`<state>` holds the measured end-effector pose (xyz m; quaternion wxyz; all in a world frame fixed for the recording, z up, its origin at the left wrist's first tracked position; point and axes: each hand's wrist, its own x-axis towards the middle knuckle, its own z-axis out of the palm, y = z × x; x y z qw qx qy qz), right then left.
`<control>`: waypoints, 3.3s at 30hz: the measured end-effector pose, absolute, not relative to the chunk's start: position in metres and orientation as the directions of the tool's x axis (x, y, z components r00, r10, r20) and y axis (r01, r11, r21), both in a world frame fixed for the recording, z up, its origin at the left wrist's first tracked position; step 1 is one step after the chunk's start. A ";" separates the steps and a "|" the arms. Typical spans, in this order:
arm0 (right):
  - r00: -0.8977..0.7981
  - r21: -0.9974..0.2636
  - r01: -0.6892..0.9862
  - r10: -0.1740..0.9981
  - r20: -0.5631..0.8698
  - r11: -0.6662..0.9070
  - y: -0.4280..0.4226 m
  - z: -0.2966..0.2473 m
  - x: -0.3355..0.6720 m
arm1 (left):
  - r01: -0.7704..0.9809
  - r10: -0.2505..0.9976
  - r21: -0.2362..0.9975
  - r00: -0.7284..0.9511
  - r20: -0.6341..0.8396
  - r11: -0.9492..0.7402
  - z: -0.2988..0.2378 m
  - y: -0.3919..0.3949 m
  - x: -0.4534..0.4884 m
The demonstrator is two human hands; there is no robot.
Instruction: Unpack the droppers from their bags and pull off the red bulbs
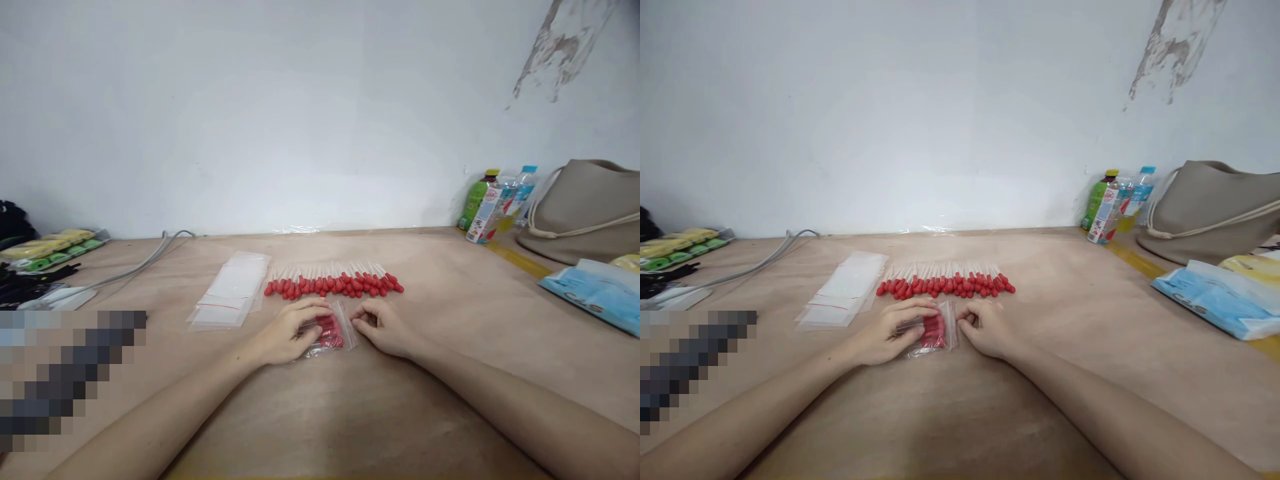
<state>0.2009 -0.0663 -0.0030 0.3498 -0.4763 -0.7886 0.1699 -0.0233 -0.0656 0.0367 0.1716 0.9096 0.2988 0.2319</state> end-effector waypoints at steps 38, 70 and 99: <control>-0.574 0.041 0.548 0.340 0.745 0.835 -0.064 -0.004 0.198 | 0.454 0.520 0.256 0.770 0.369 -0.853 0.029 -0.052 0.001; -0.555 0.069 0.503 0.261 0.789 0.862 -0.063 -0.002 0.197 | 0.403 0.446 0.196 0.844 0.299 -0.894 0.031 -0.045 0.000; -0.631 0.061 0.507 0.322 0.706 0.860 -0.064 0.001 0.197 | 0.339 0.290 -0.082 0.889 0.353 -0.937 0.032 -0.042 0.000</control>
